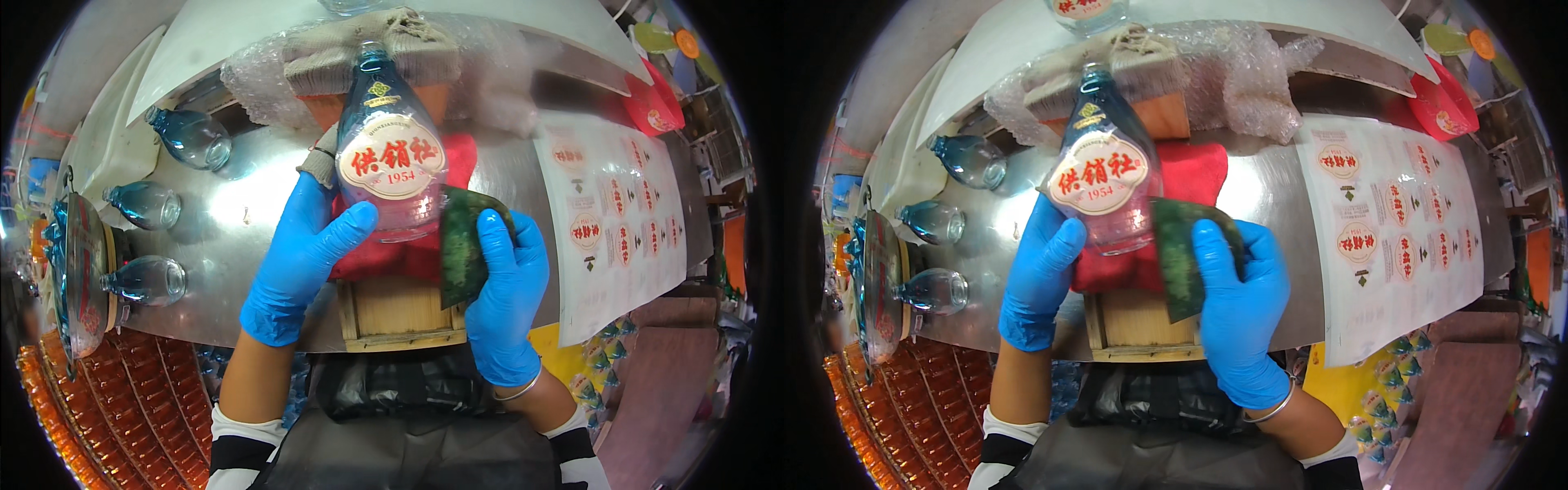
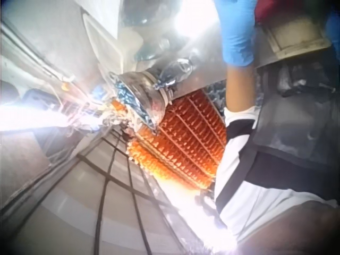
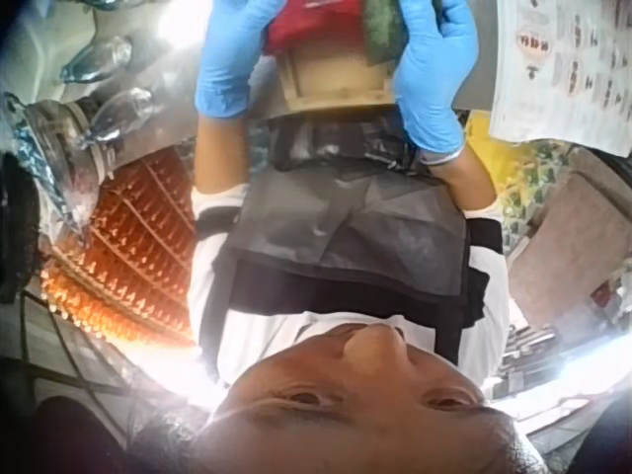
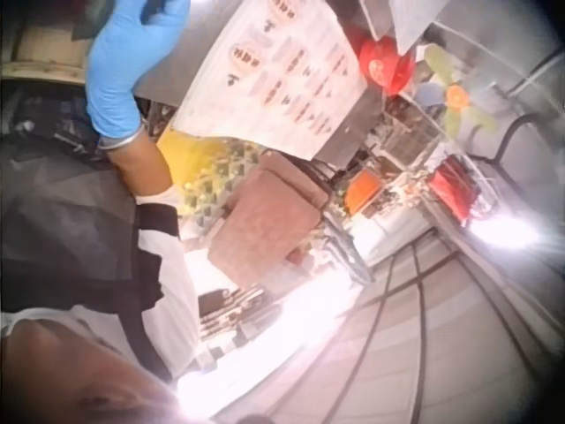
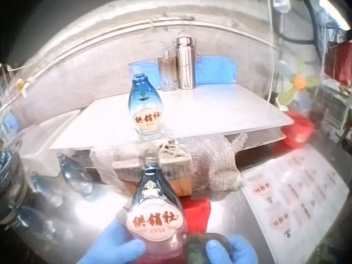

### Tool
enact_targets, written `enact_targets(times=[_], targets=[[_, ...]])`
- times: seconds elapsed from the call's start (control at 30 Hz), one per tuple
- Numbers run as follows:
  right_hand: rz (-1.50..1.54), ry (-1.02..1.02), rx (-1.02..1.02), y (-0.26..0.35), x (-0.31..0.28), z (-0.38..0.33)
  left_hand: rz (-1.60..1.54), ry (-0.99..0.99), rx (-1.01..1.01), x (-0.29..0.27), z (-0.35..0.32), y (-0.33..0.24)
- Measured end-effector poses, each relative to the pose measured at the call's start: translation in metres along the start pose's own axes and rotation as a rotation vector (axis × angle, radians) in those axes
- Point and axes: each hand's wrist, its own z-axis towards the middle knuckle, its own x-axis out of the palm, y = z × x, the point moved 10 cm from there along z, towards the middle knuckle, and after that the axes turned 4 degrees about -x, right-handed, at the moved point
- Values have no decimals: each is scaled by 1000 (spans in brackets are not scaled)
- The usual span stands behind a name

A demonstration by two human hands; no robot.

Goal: The person applies circular red labels to clear glass bottles filled with a blue liquid. They use a green sponge to smooth the labels onto the bottle surfaces and place the finished bottles on a metal counter. The person also rinses empty bottles in a metal bowl of water before labeling them.

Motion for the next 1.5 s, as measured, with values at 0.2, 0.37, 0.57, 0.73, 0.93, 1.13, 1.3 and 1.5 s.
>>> enact_targets(times=[0.2, 0.37, 0.57, 0.73, 0.93, 1.13, 1.3, 1.5], targets=[[-367, 39, -525, 50, 4, -9, -19, 27, 8, 0, 1, -6], [-1062, 496, -1278, 89, 75, -80, 408, -148, 245, -8, -8, -15], [-1052, 489, -1419, 97, 80, -99, 498, -251, 314, -6, -15, -21], [-1132, 664, -1426, 87, 92, -97, 596, -231, 303, -10, -15, -22], [-1001, 715, -1302, 102, 75, -46, 203, -120, 236, -20, -7, -11], [-1018, 792, -1511, 117, 78, -59, 310, -94, 233, -18, -7, -16], [-989, 898, -1492, 107, 65, -30, 373, -94, 217, -15, -4, -18], [-997, 855, -1433, 114, 65, -10, 494, -99, 203, -17, -4, -16]])
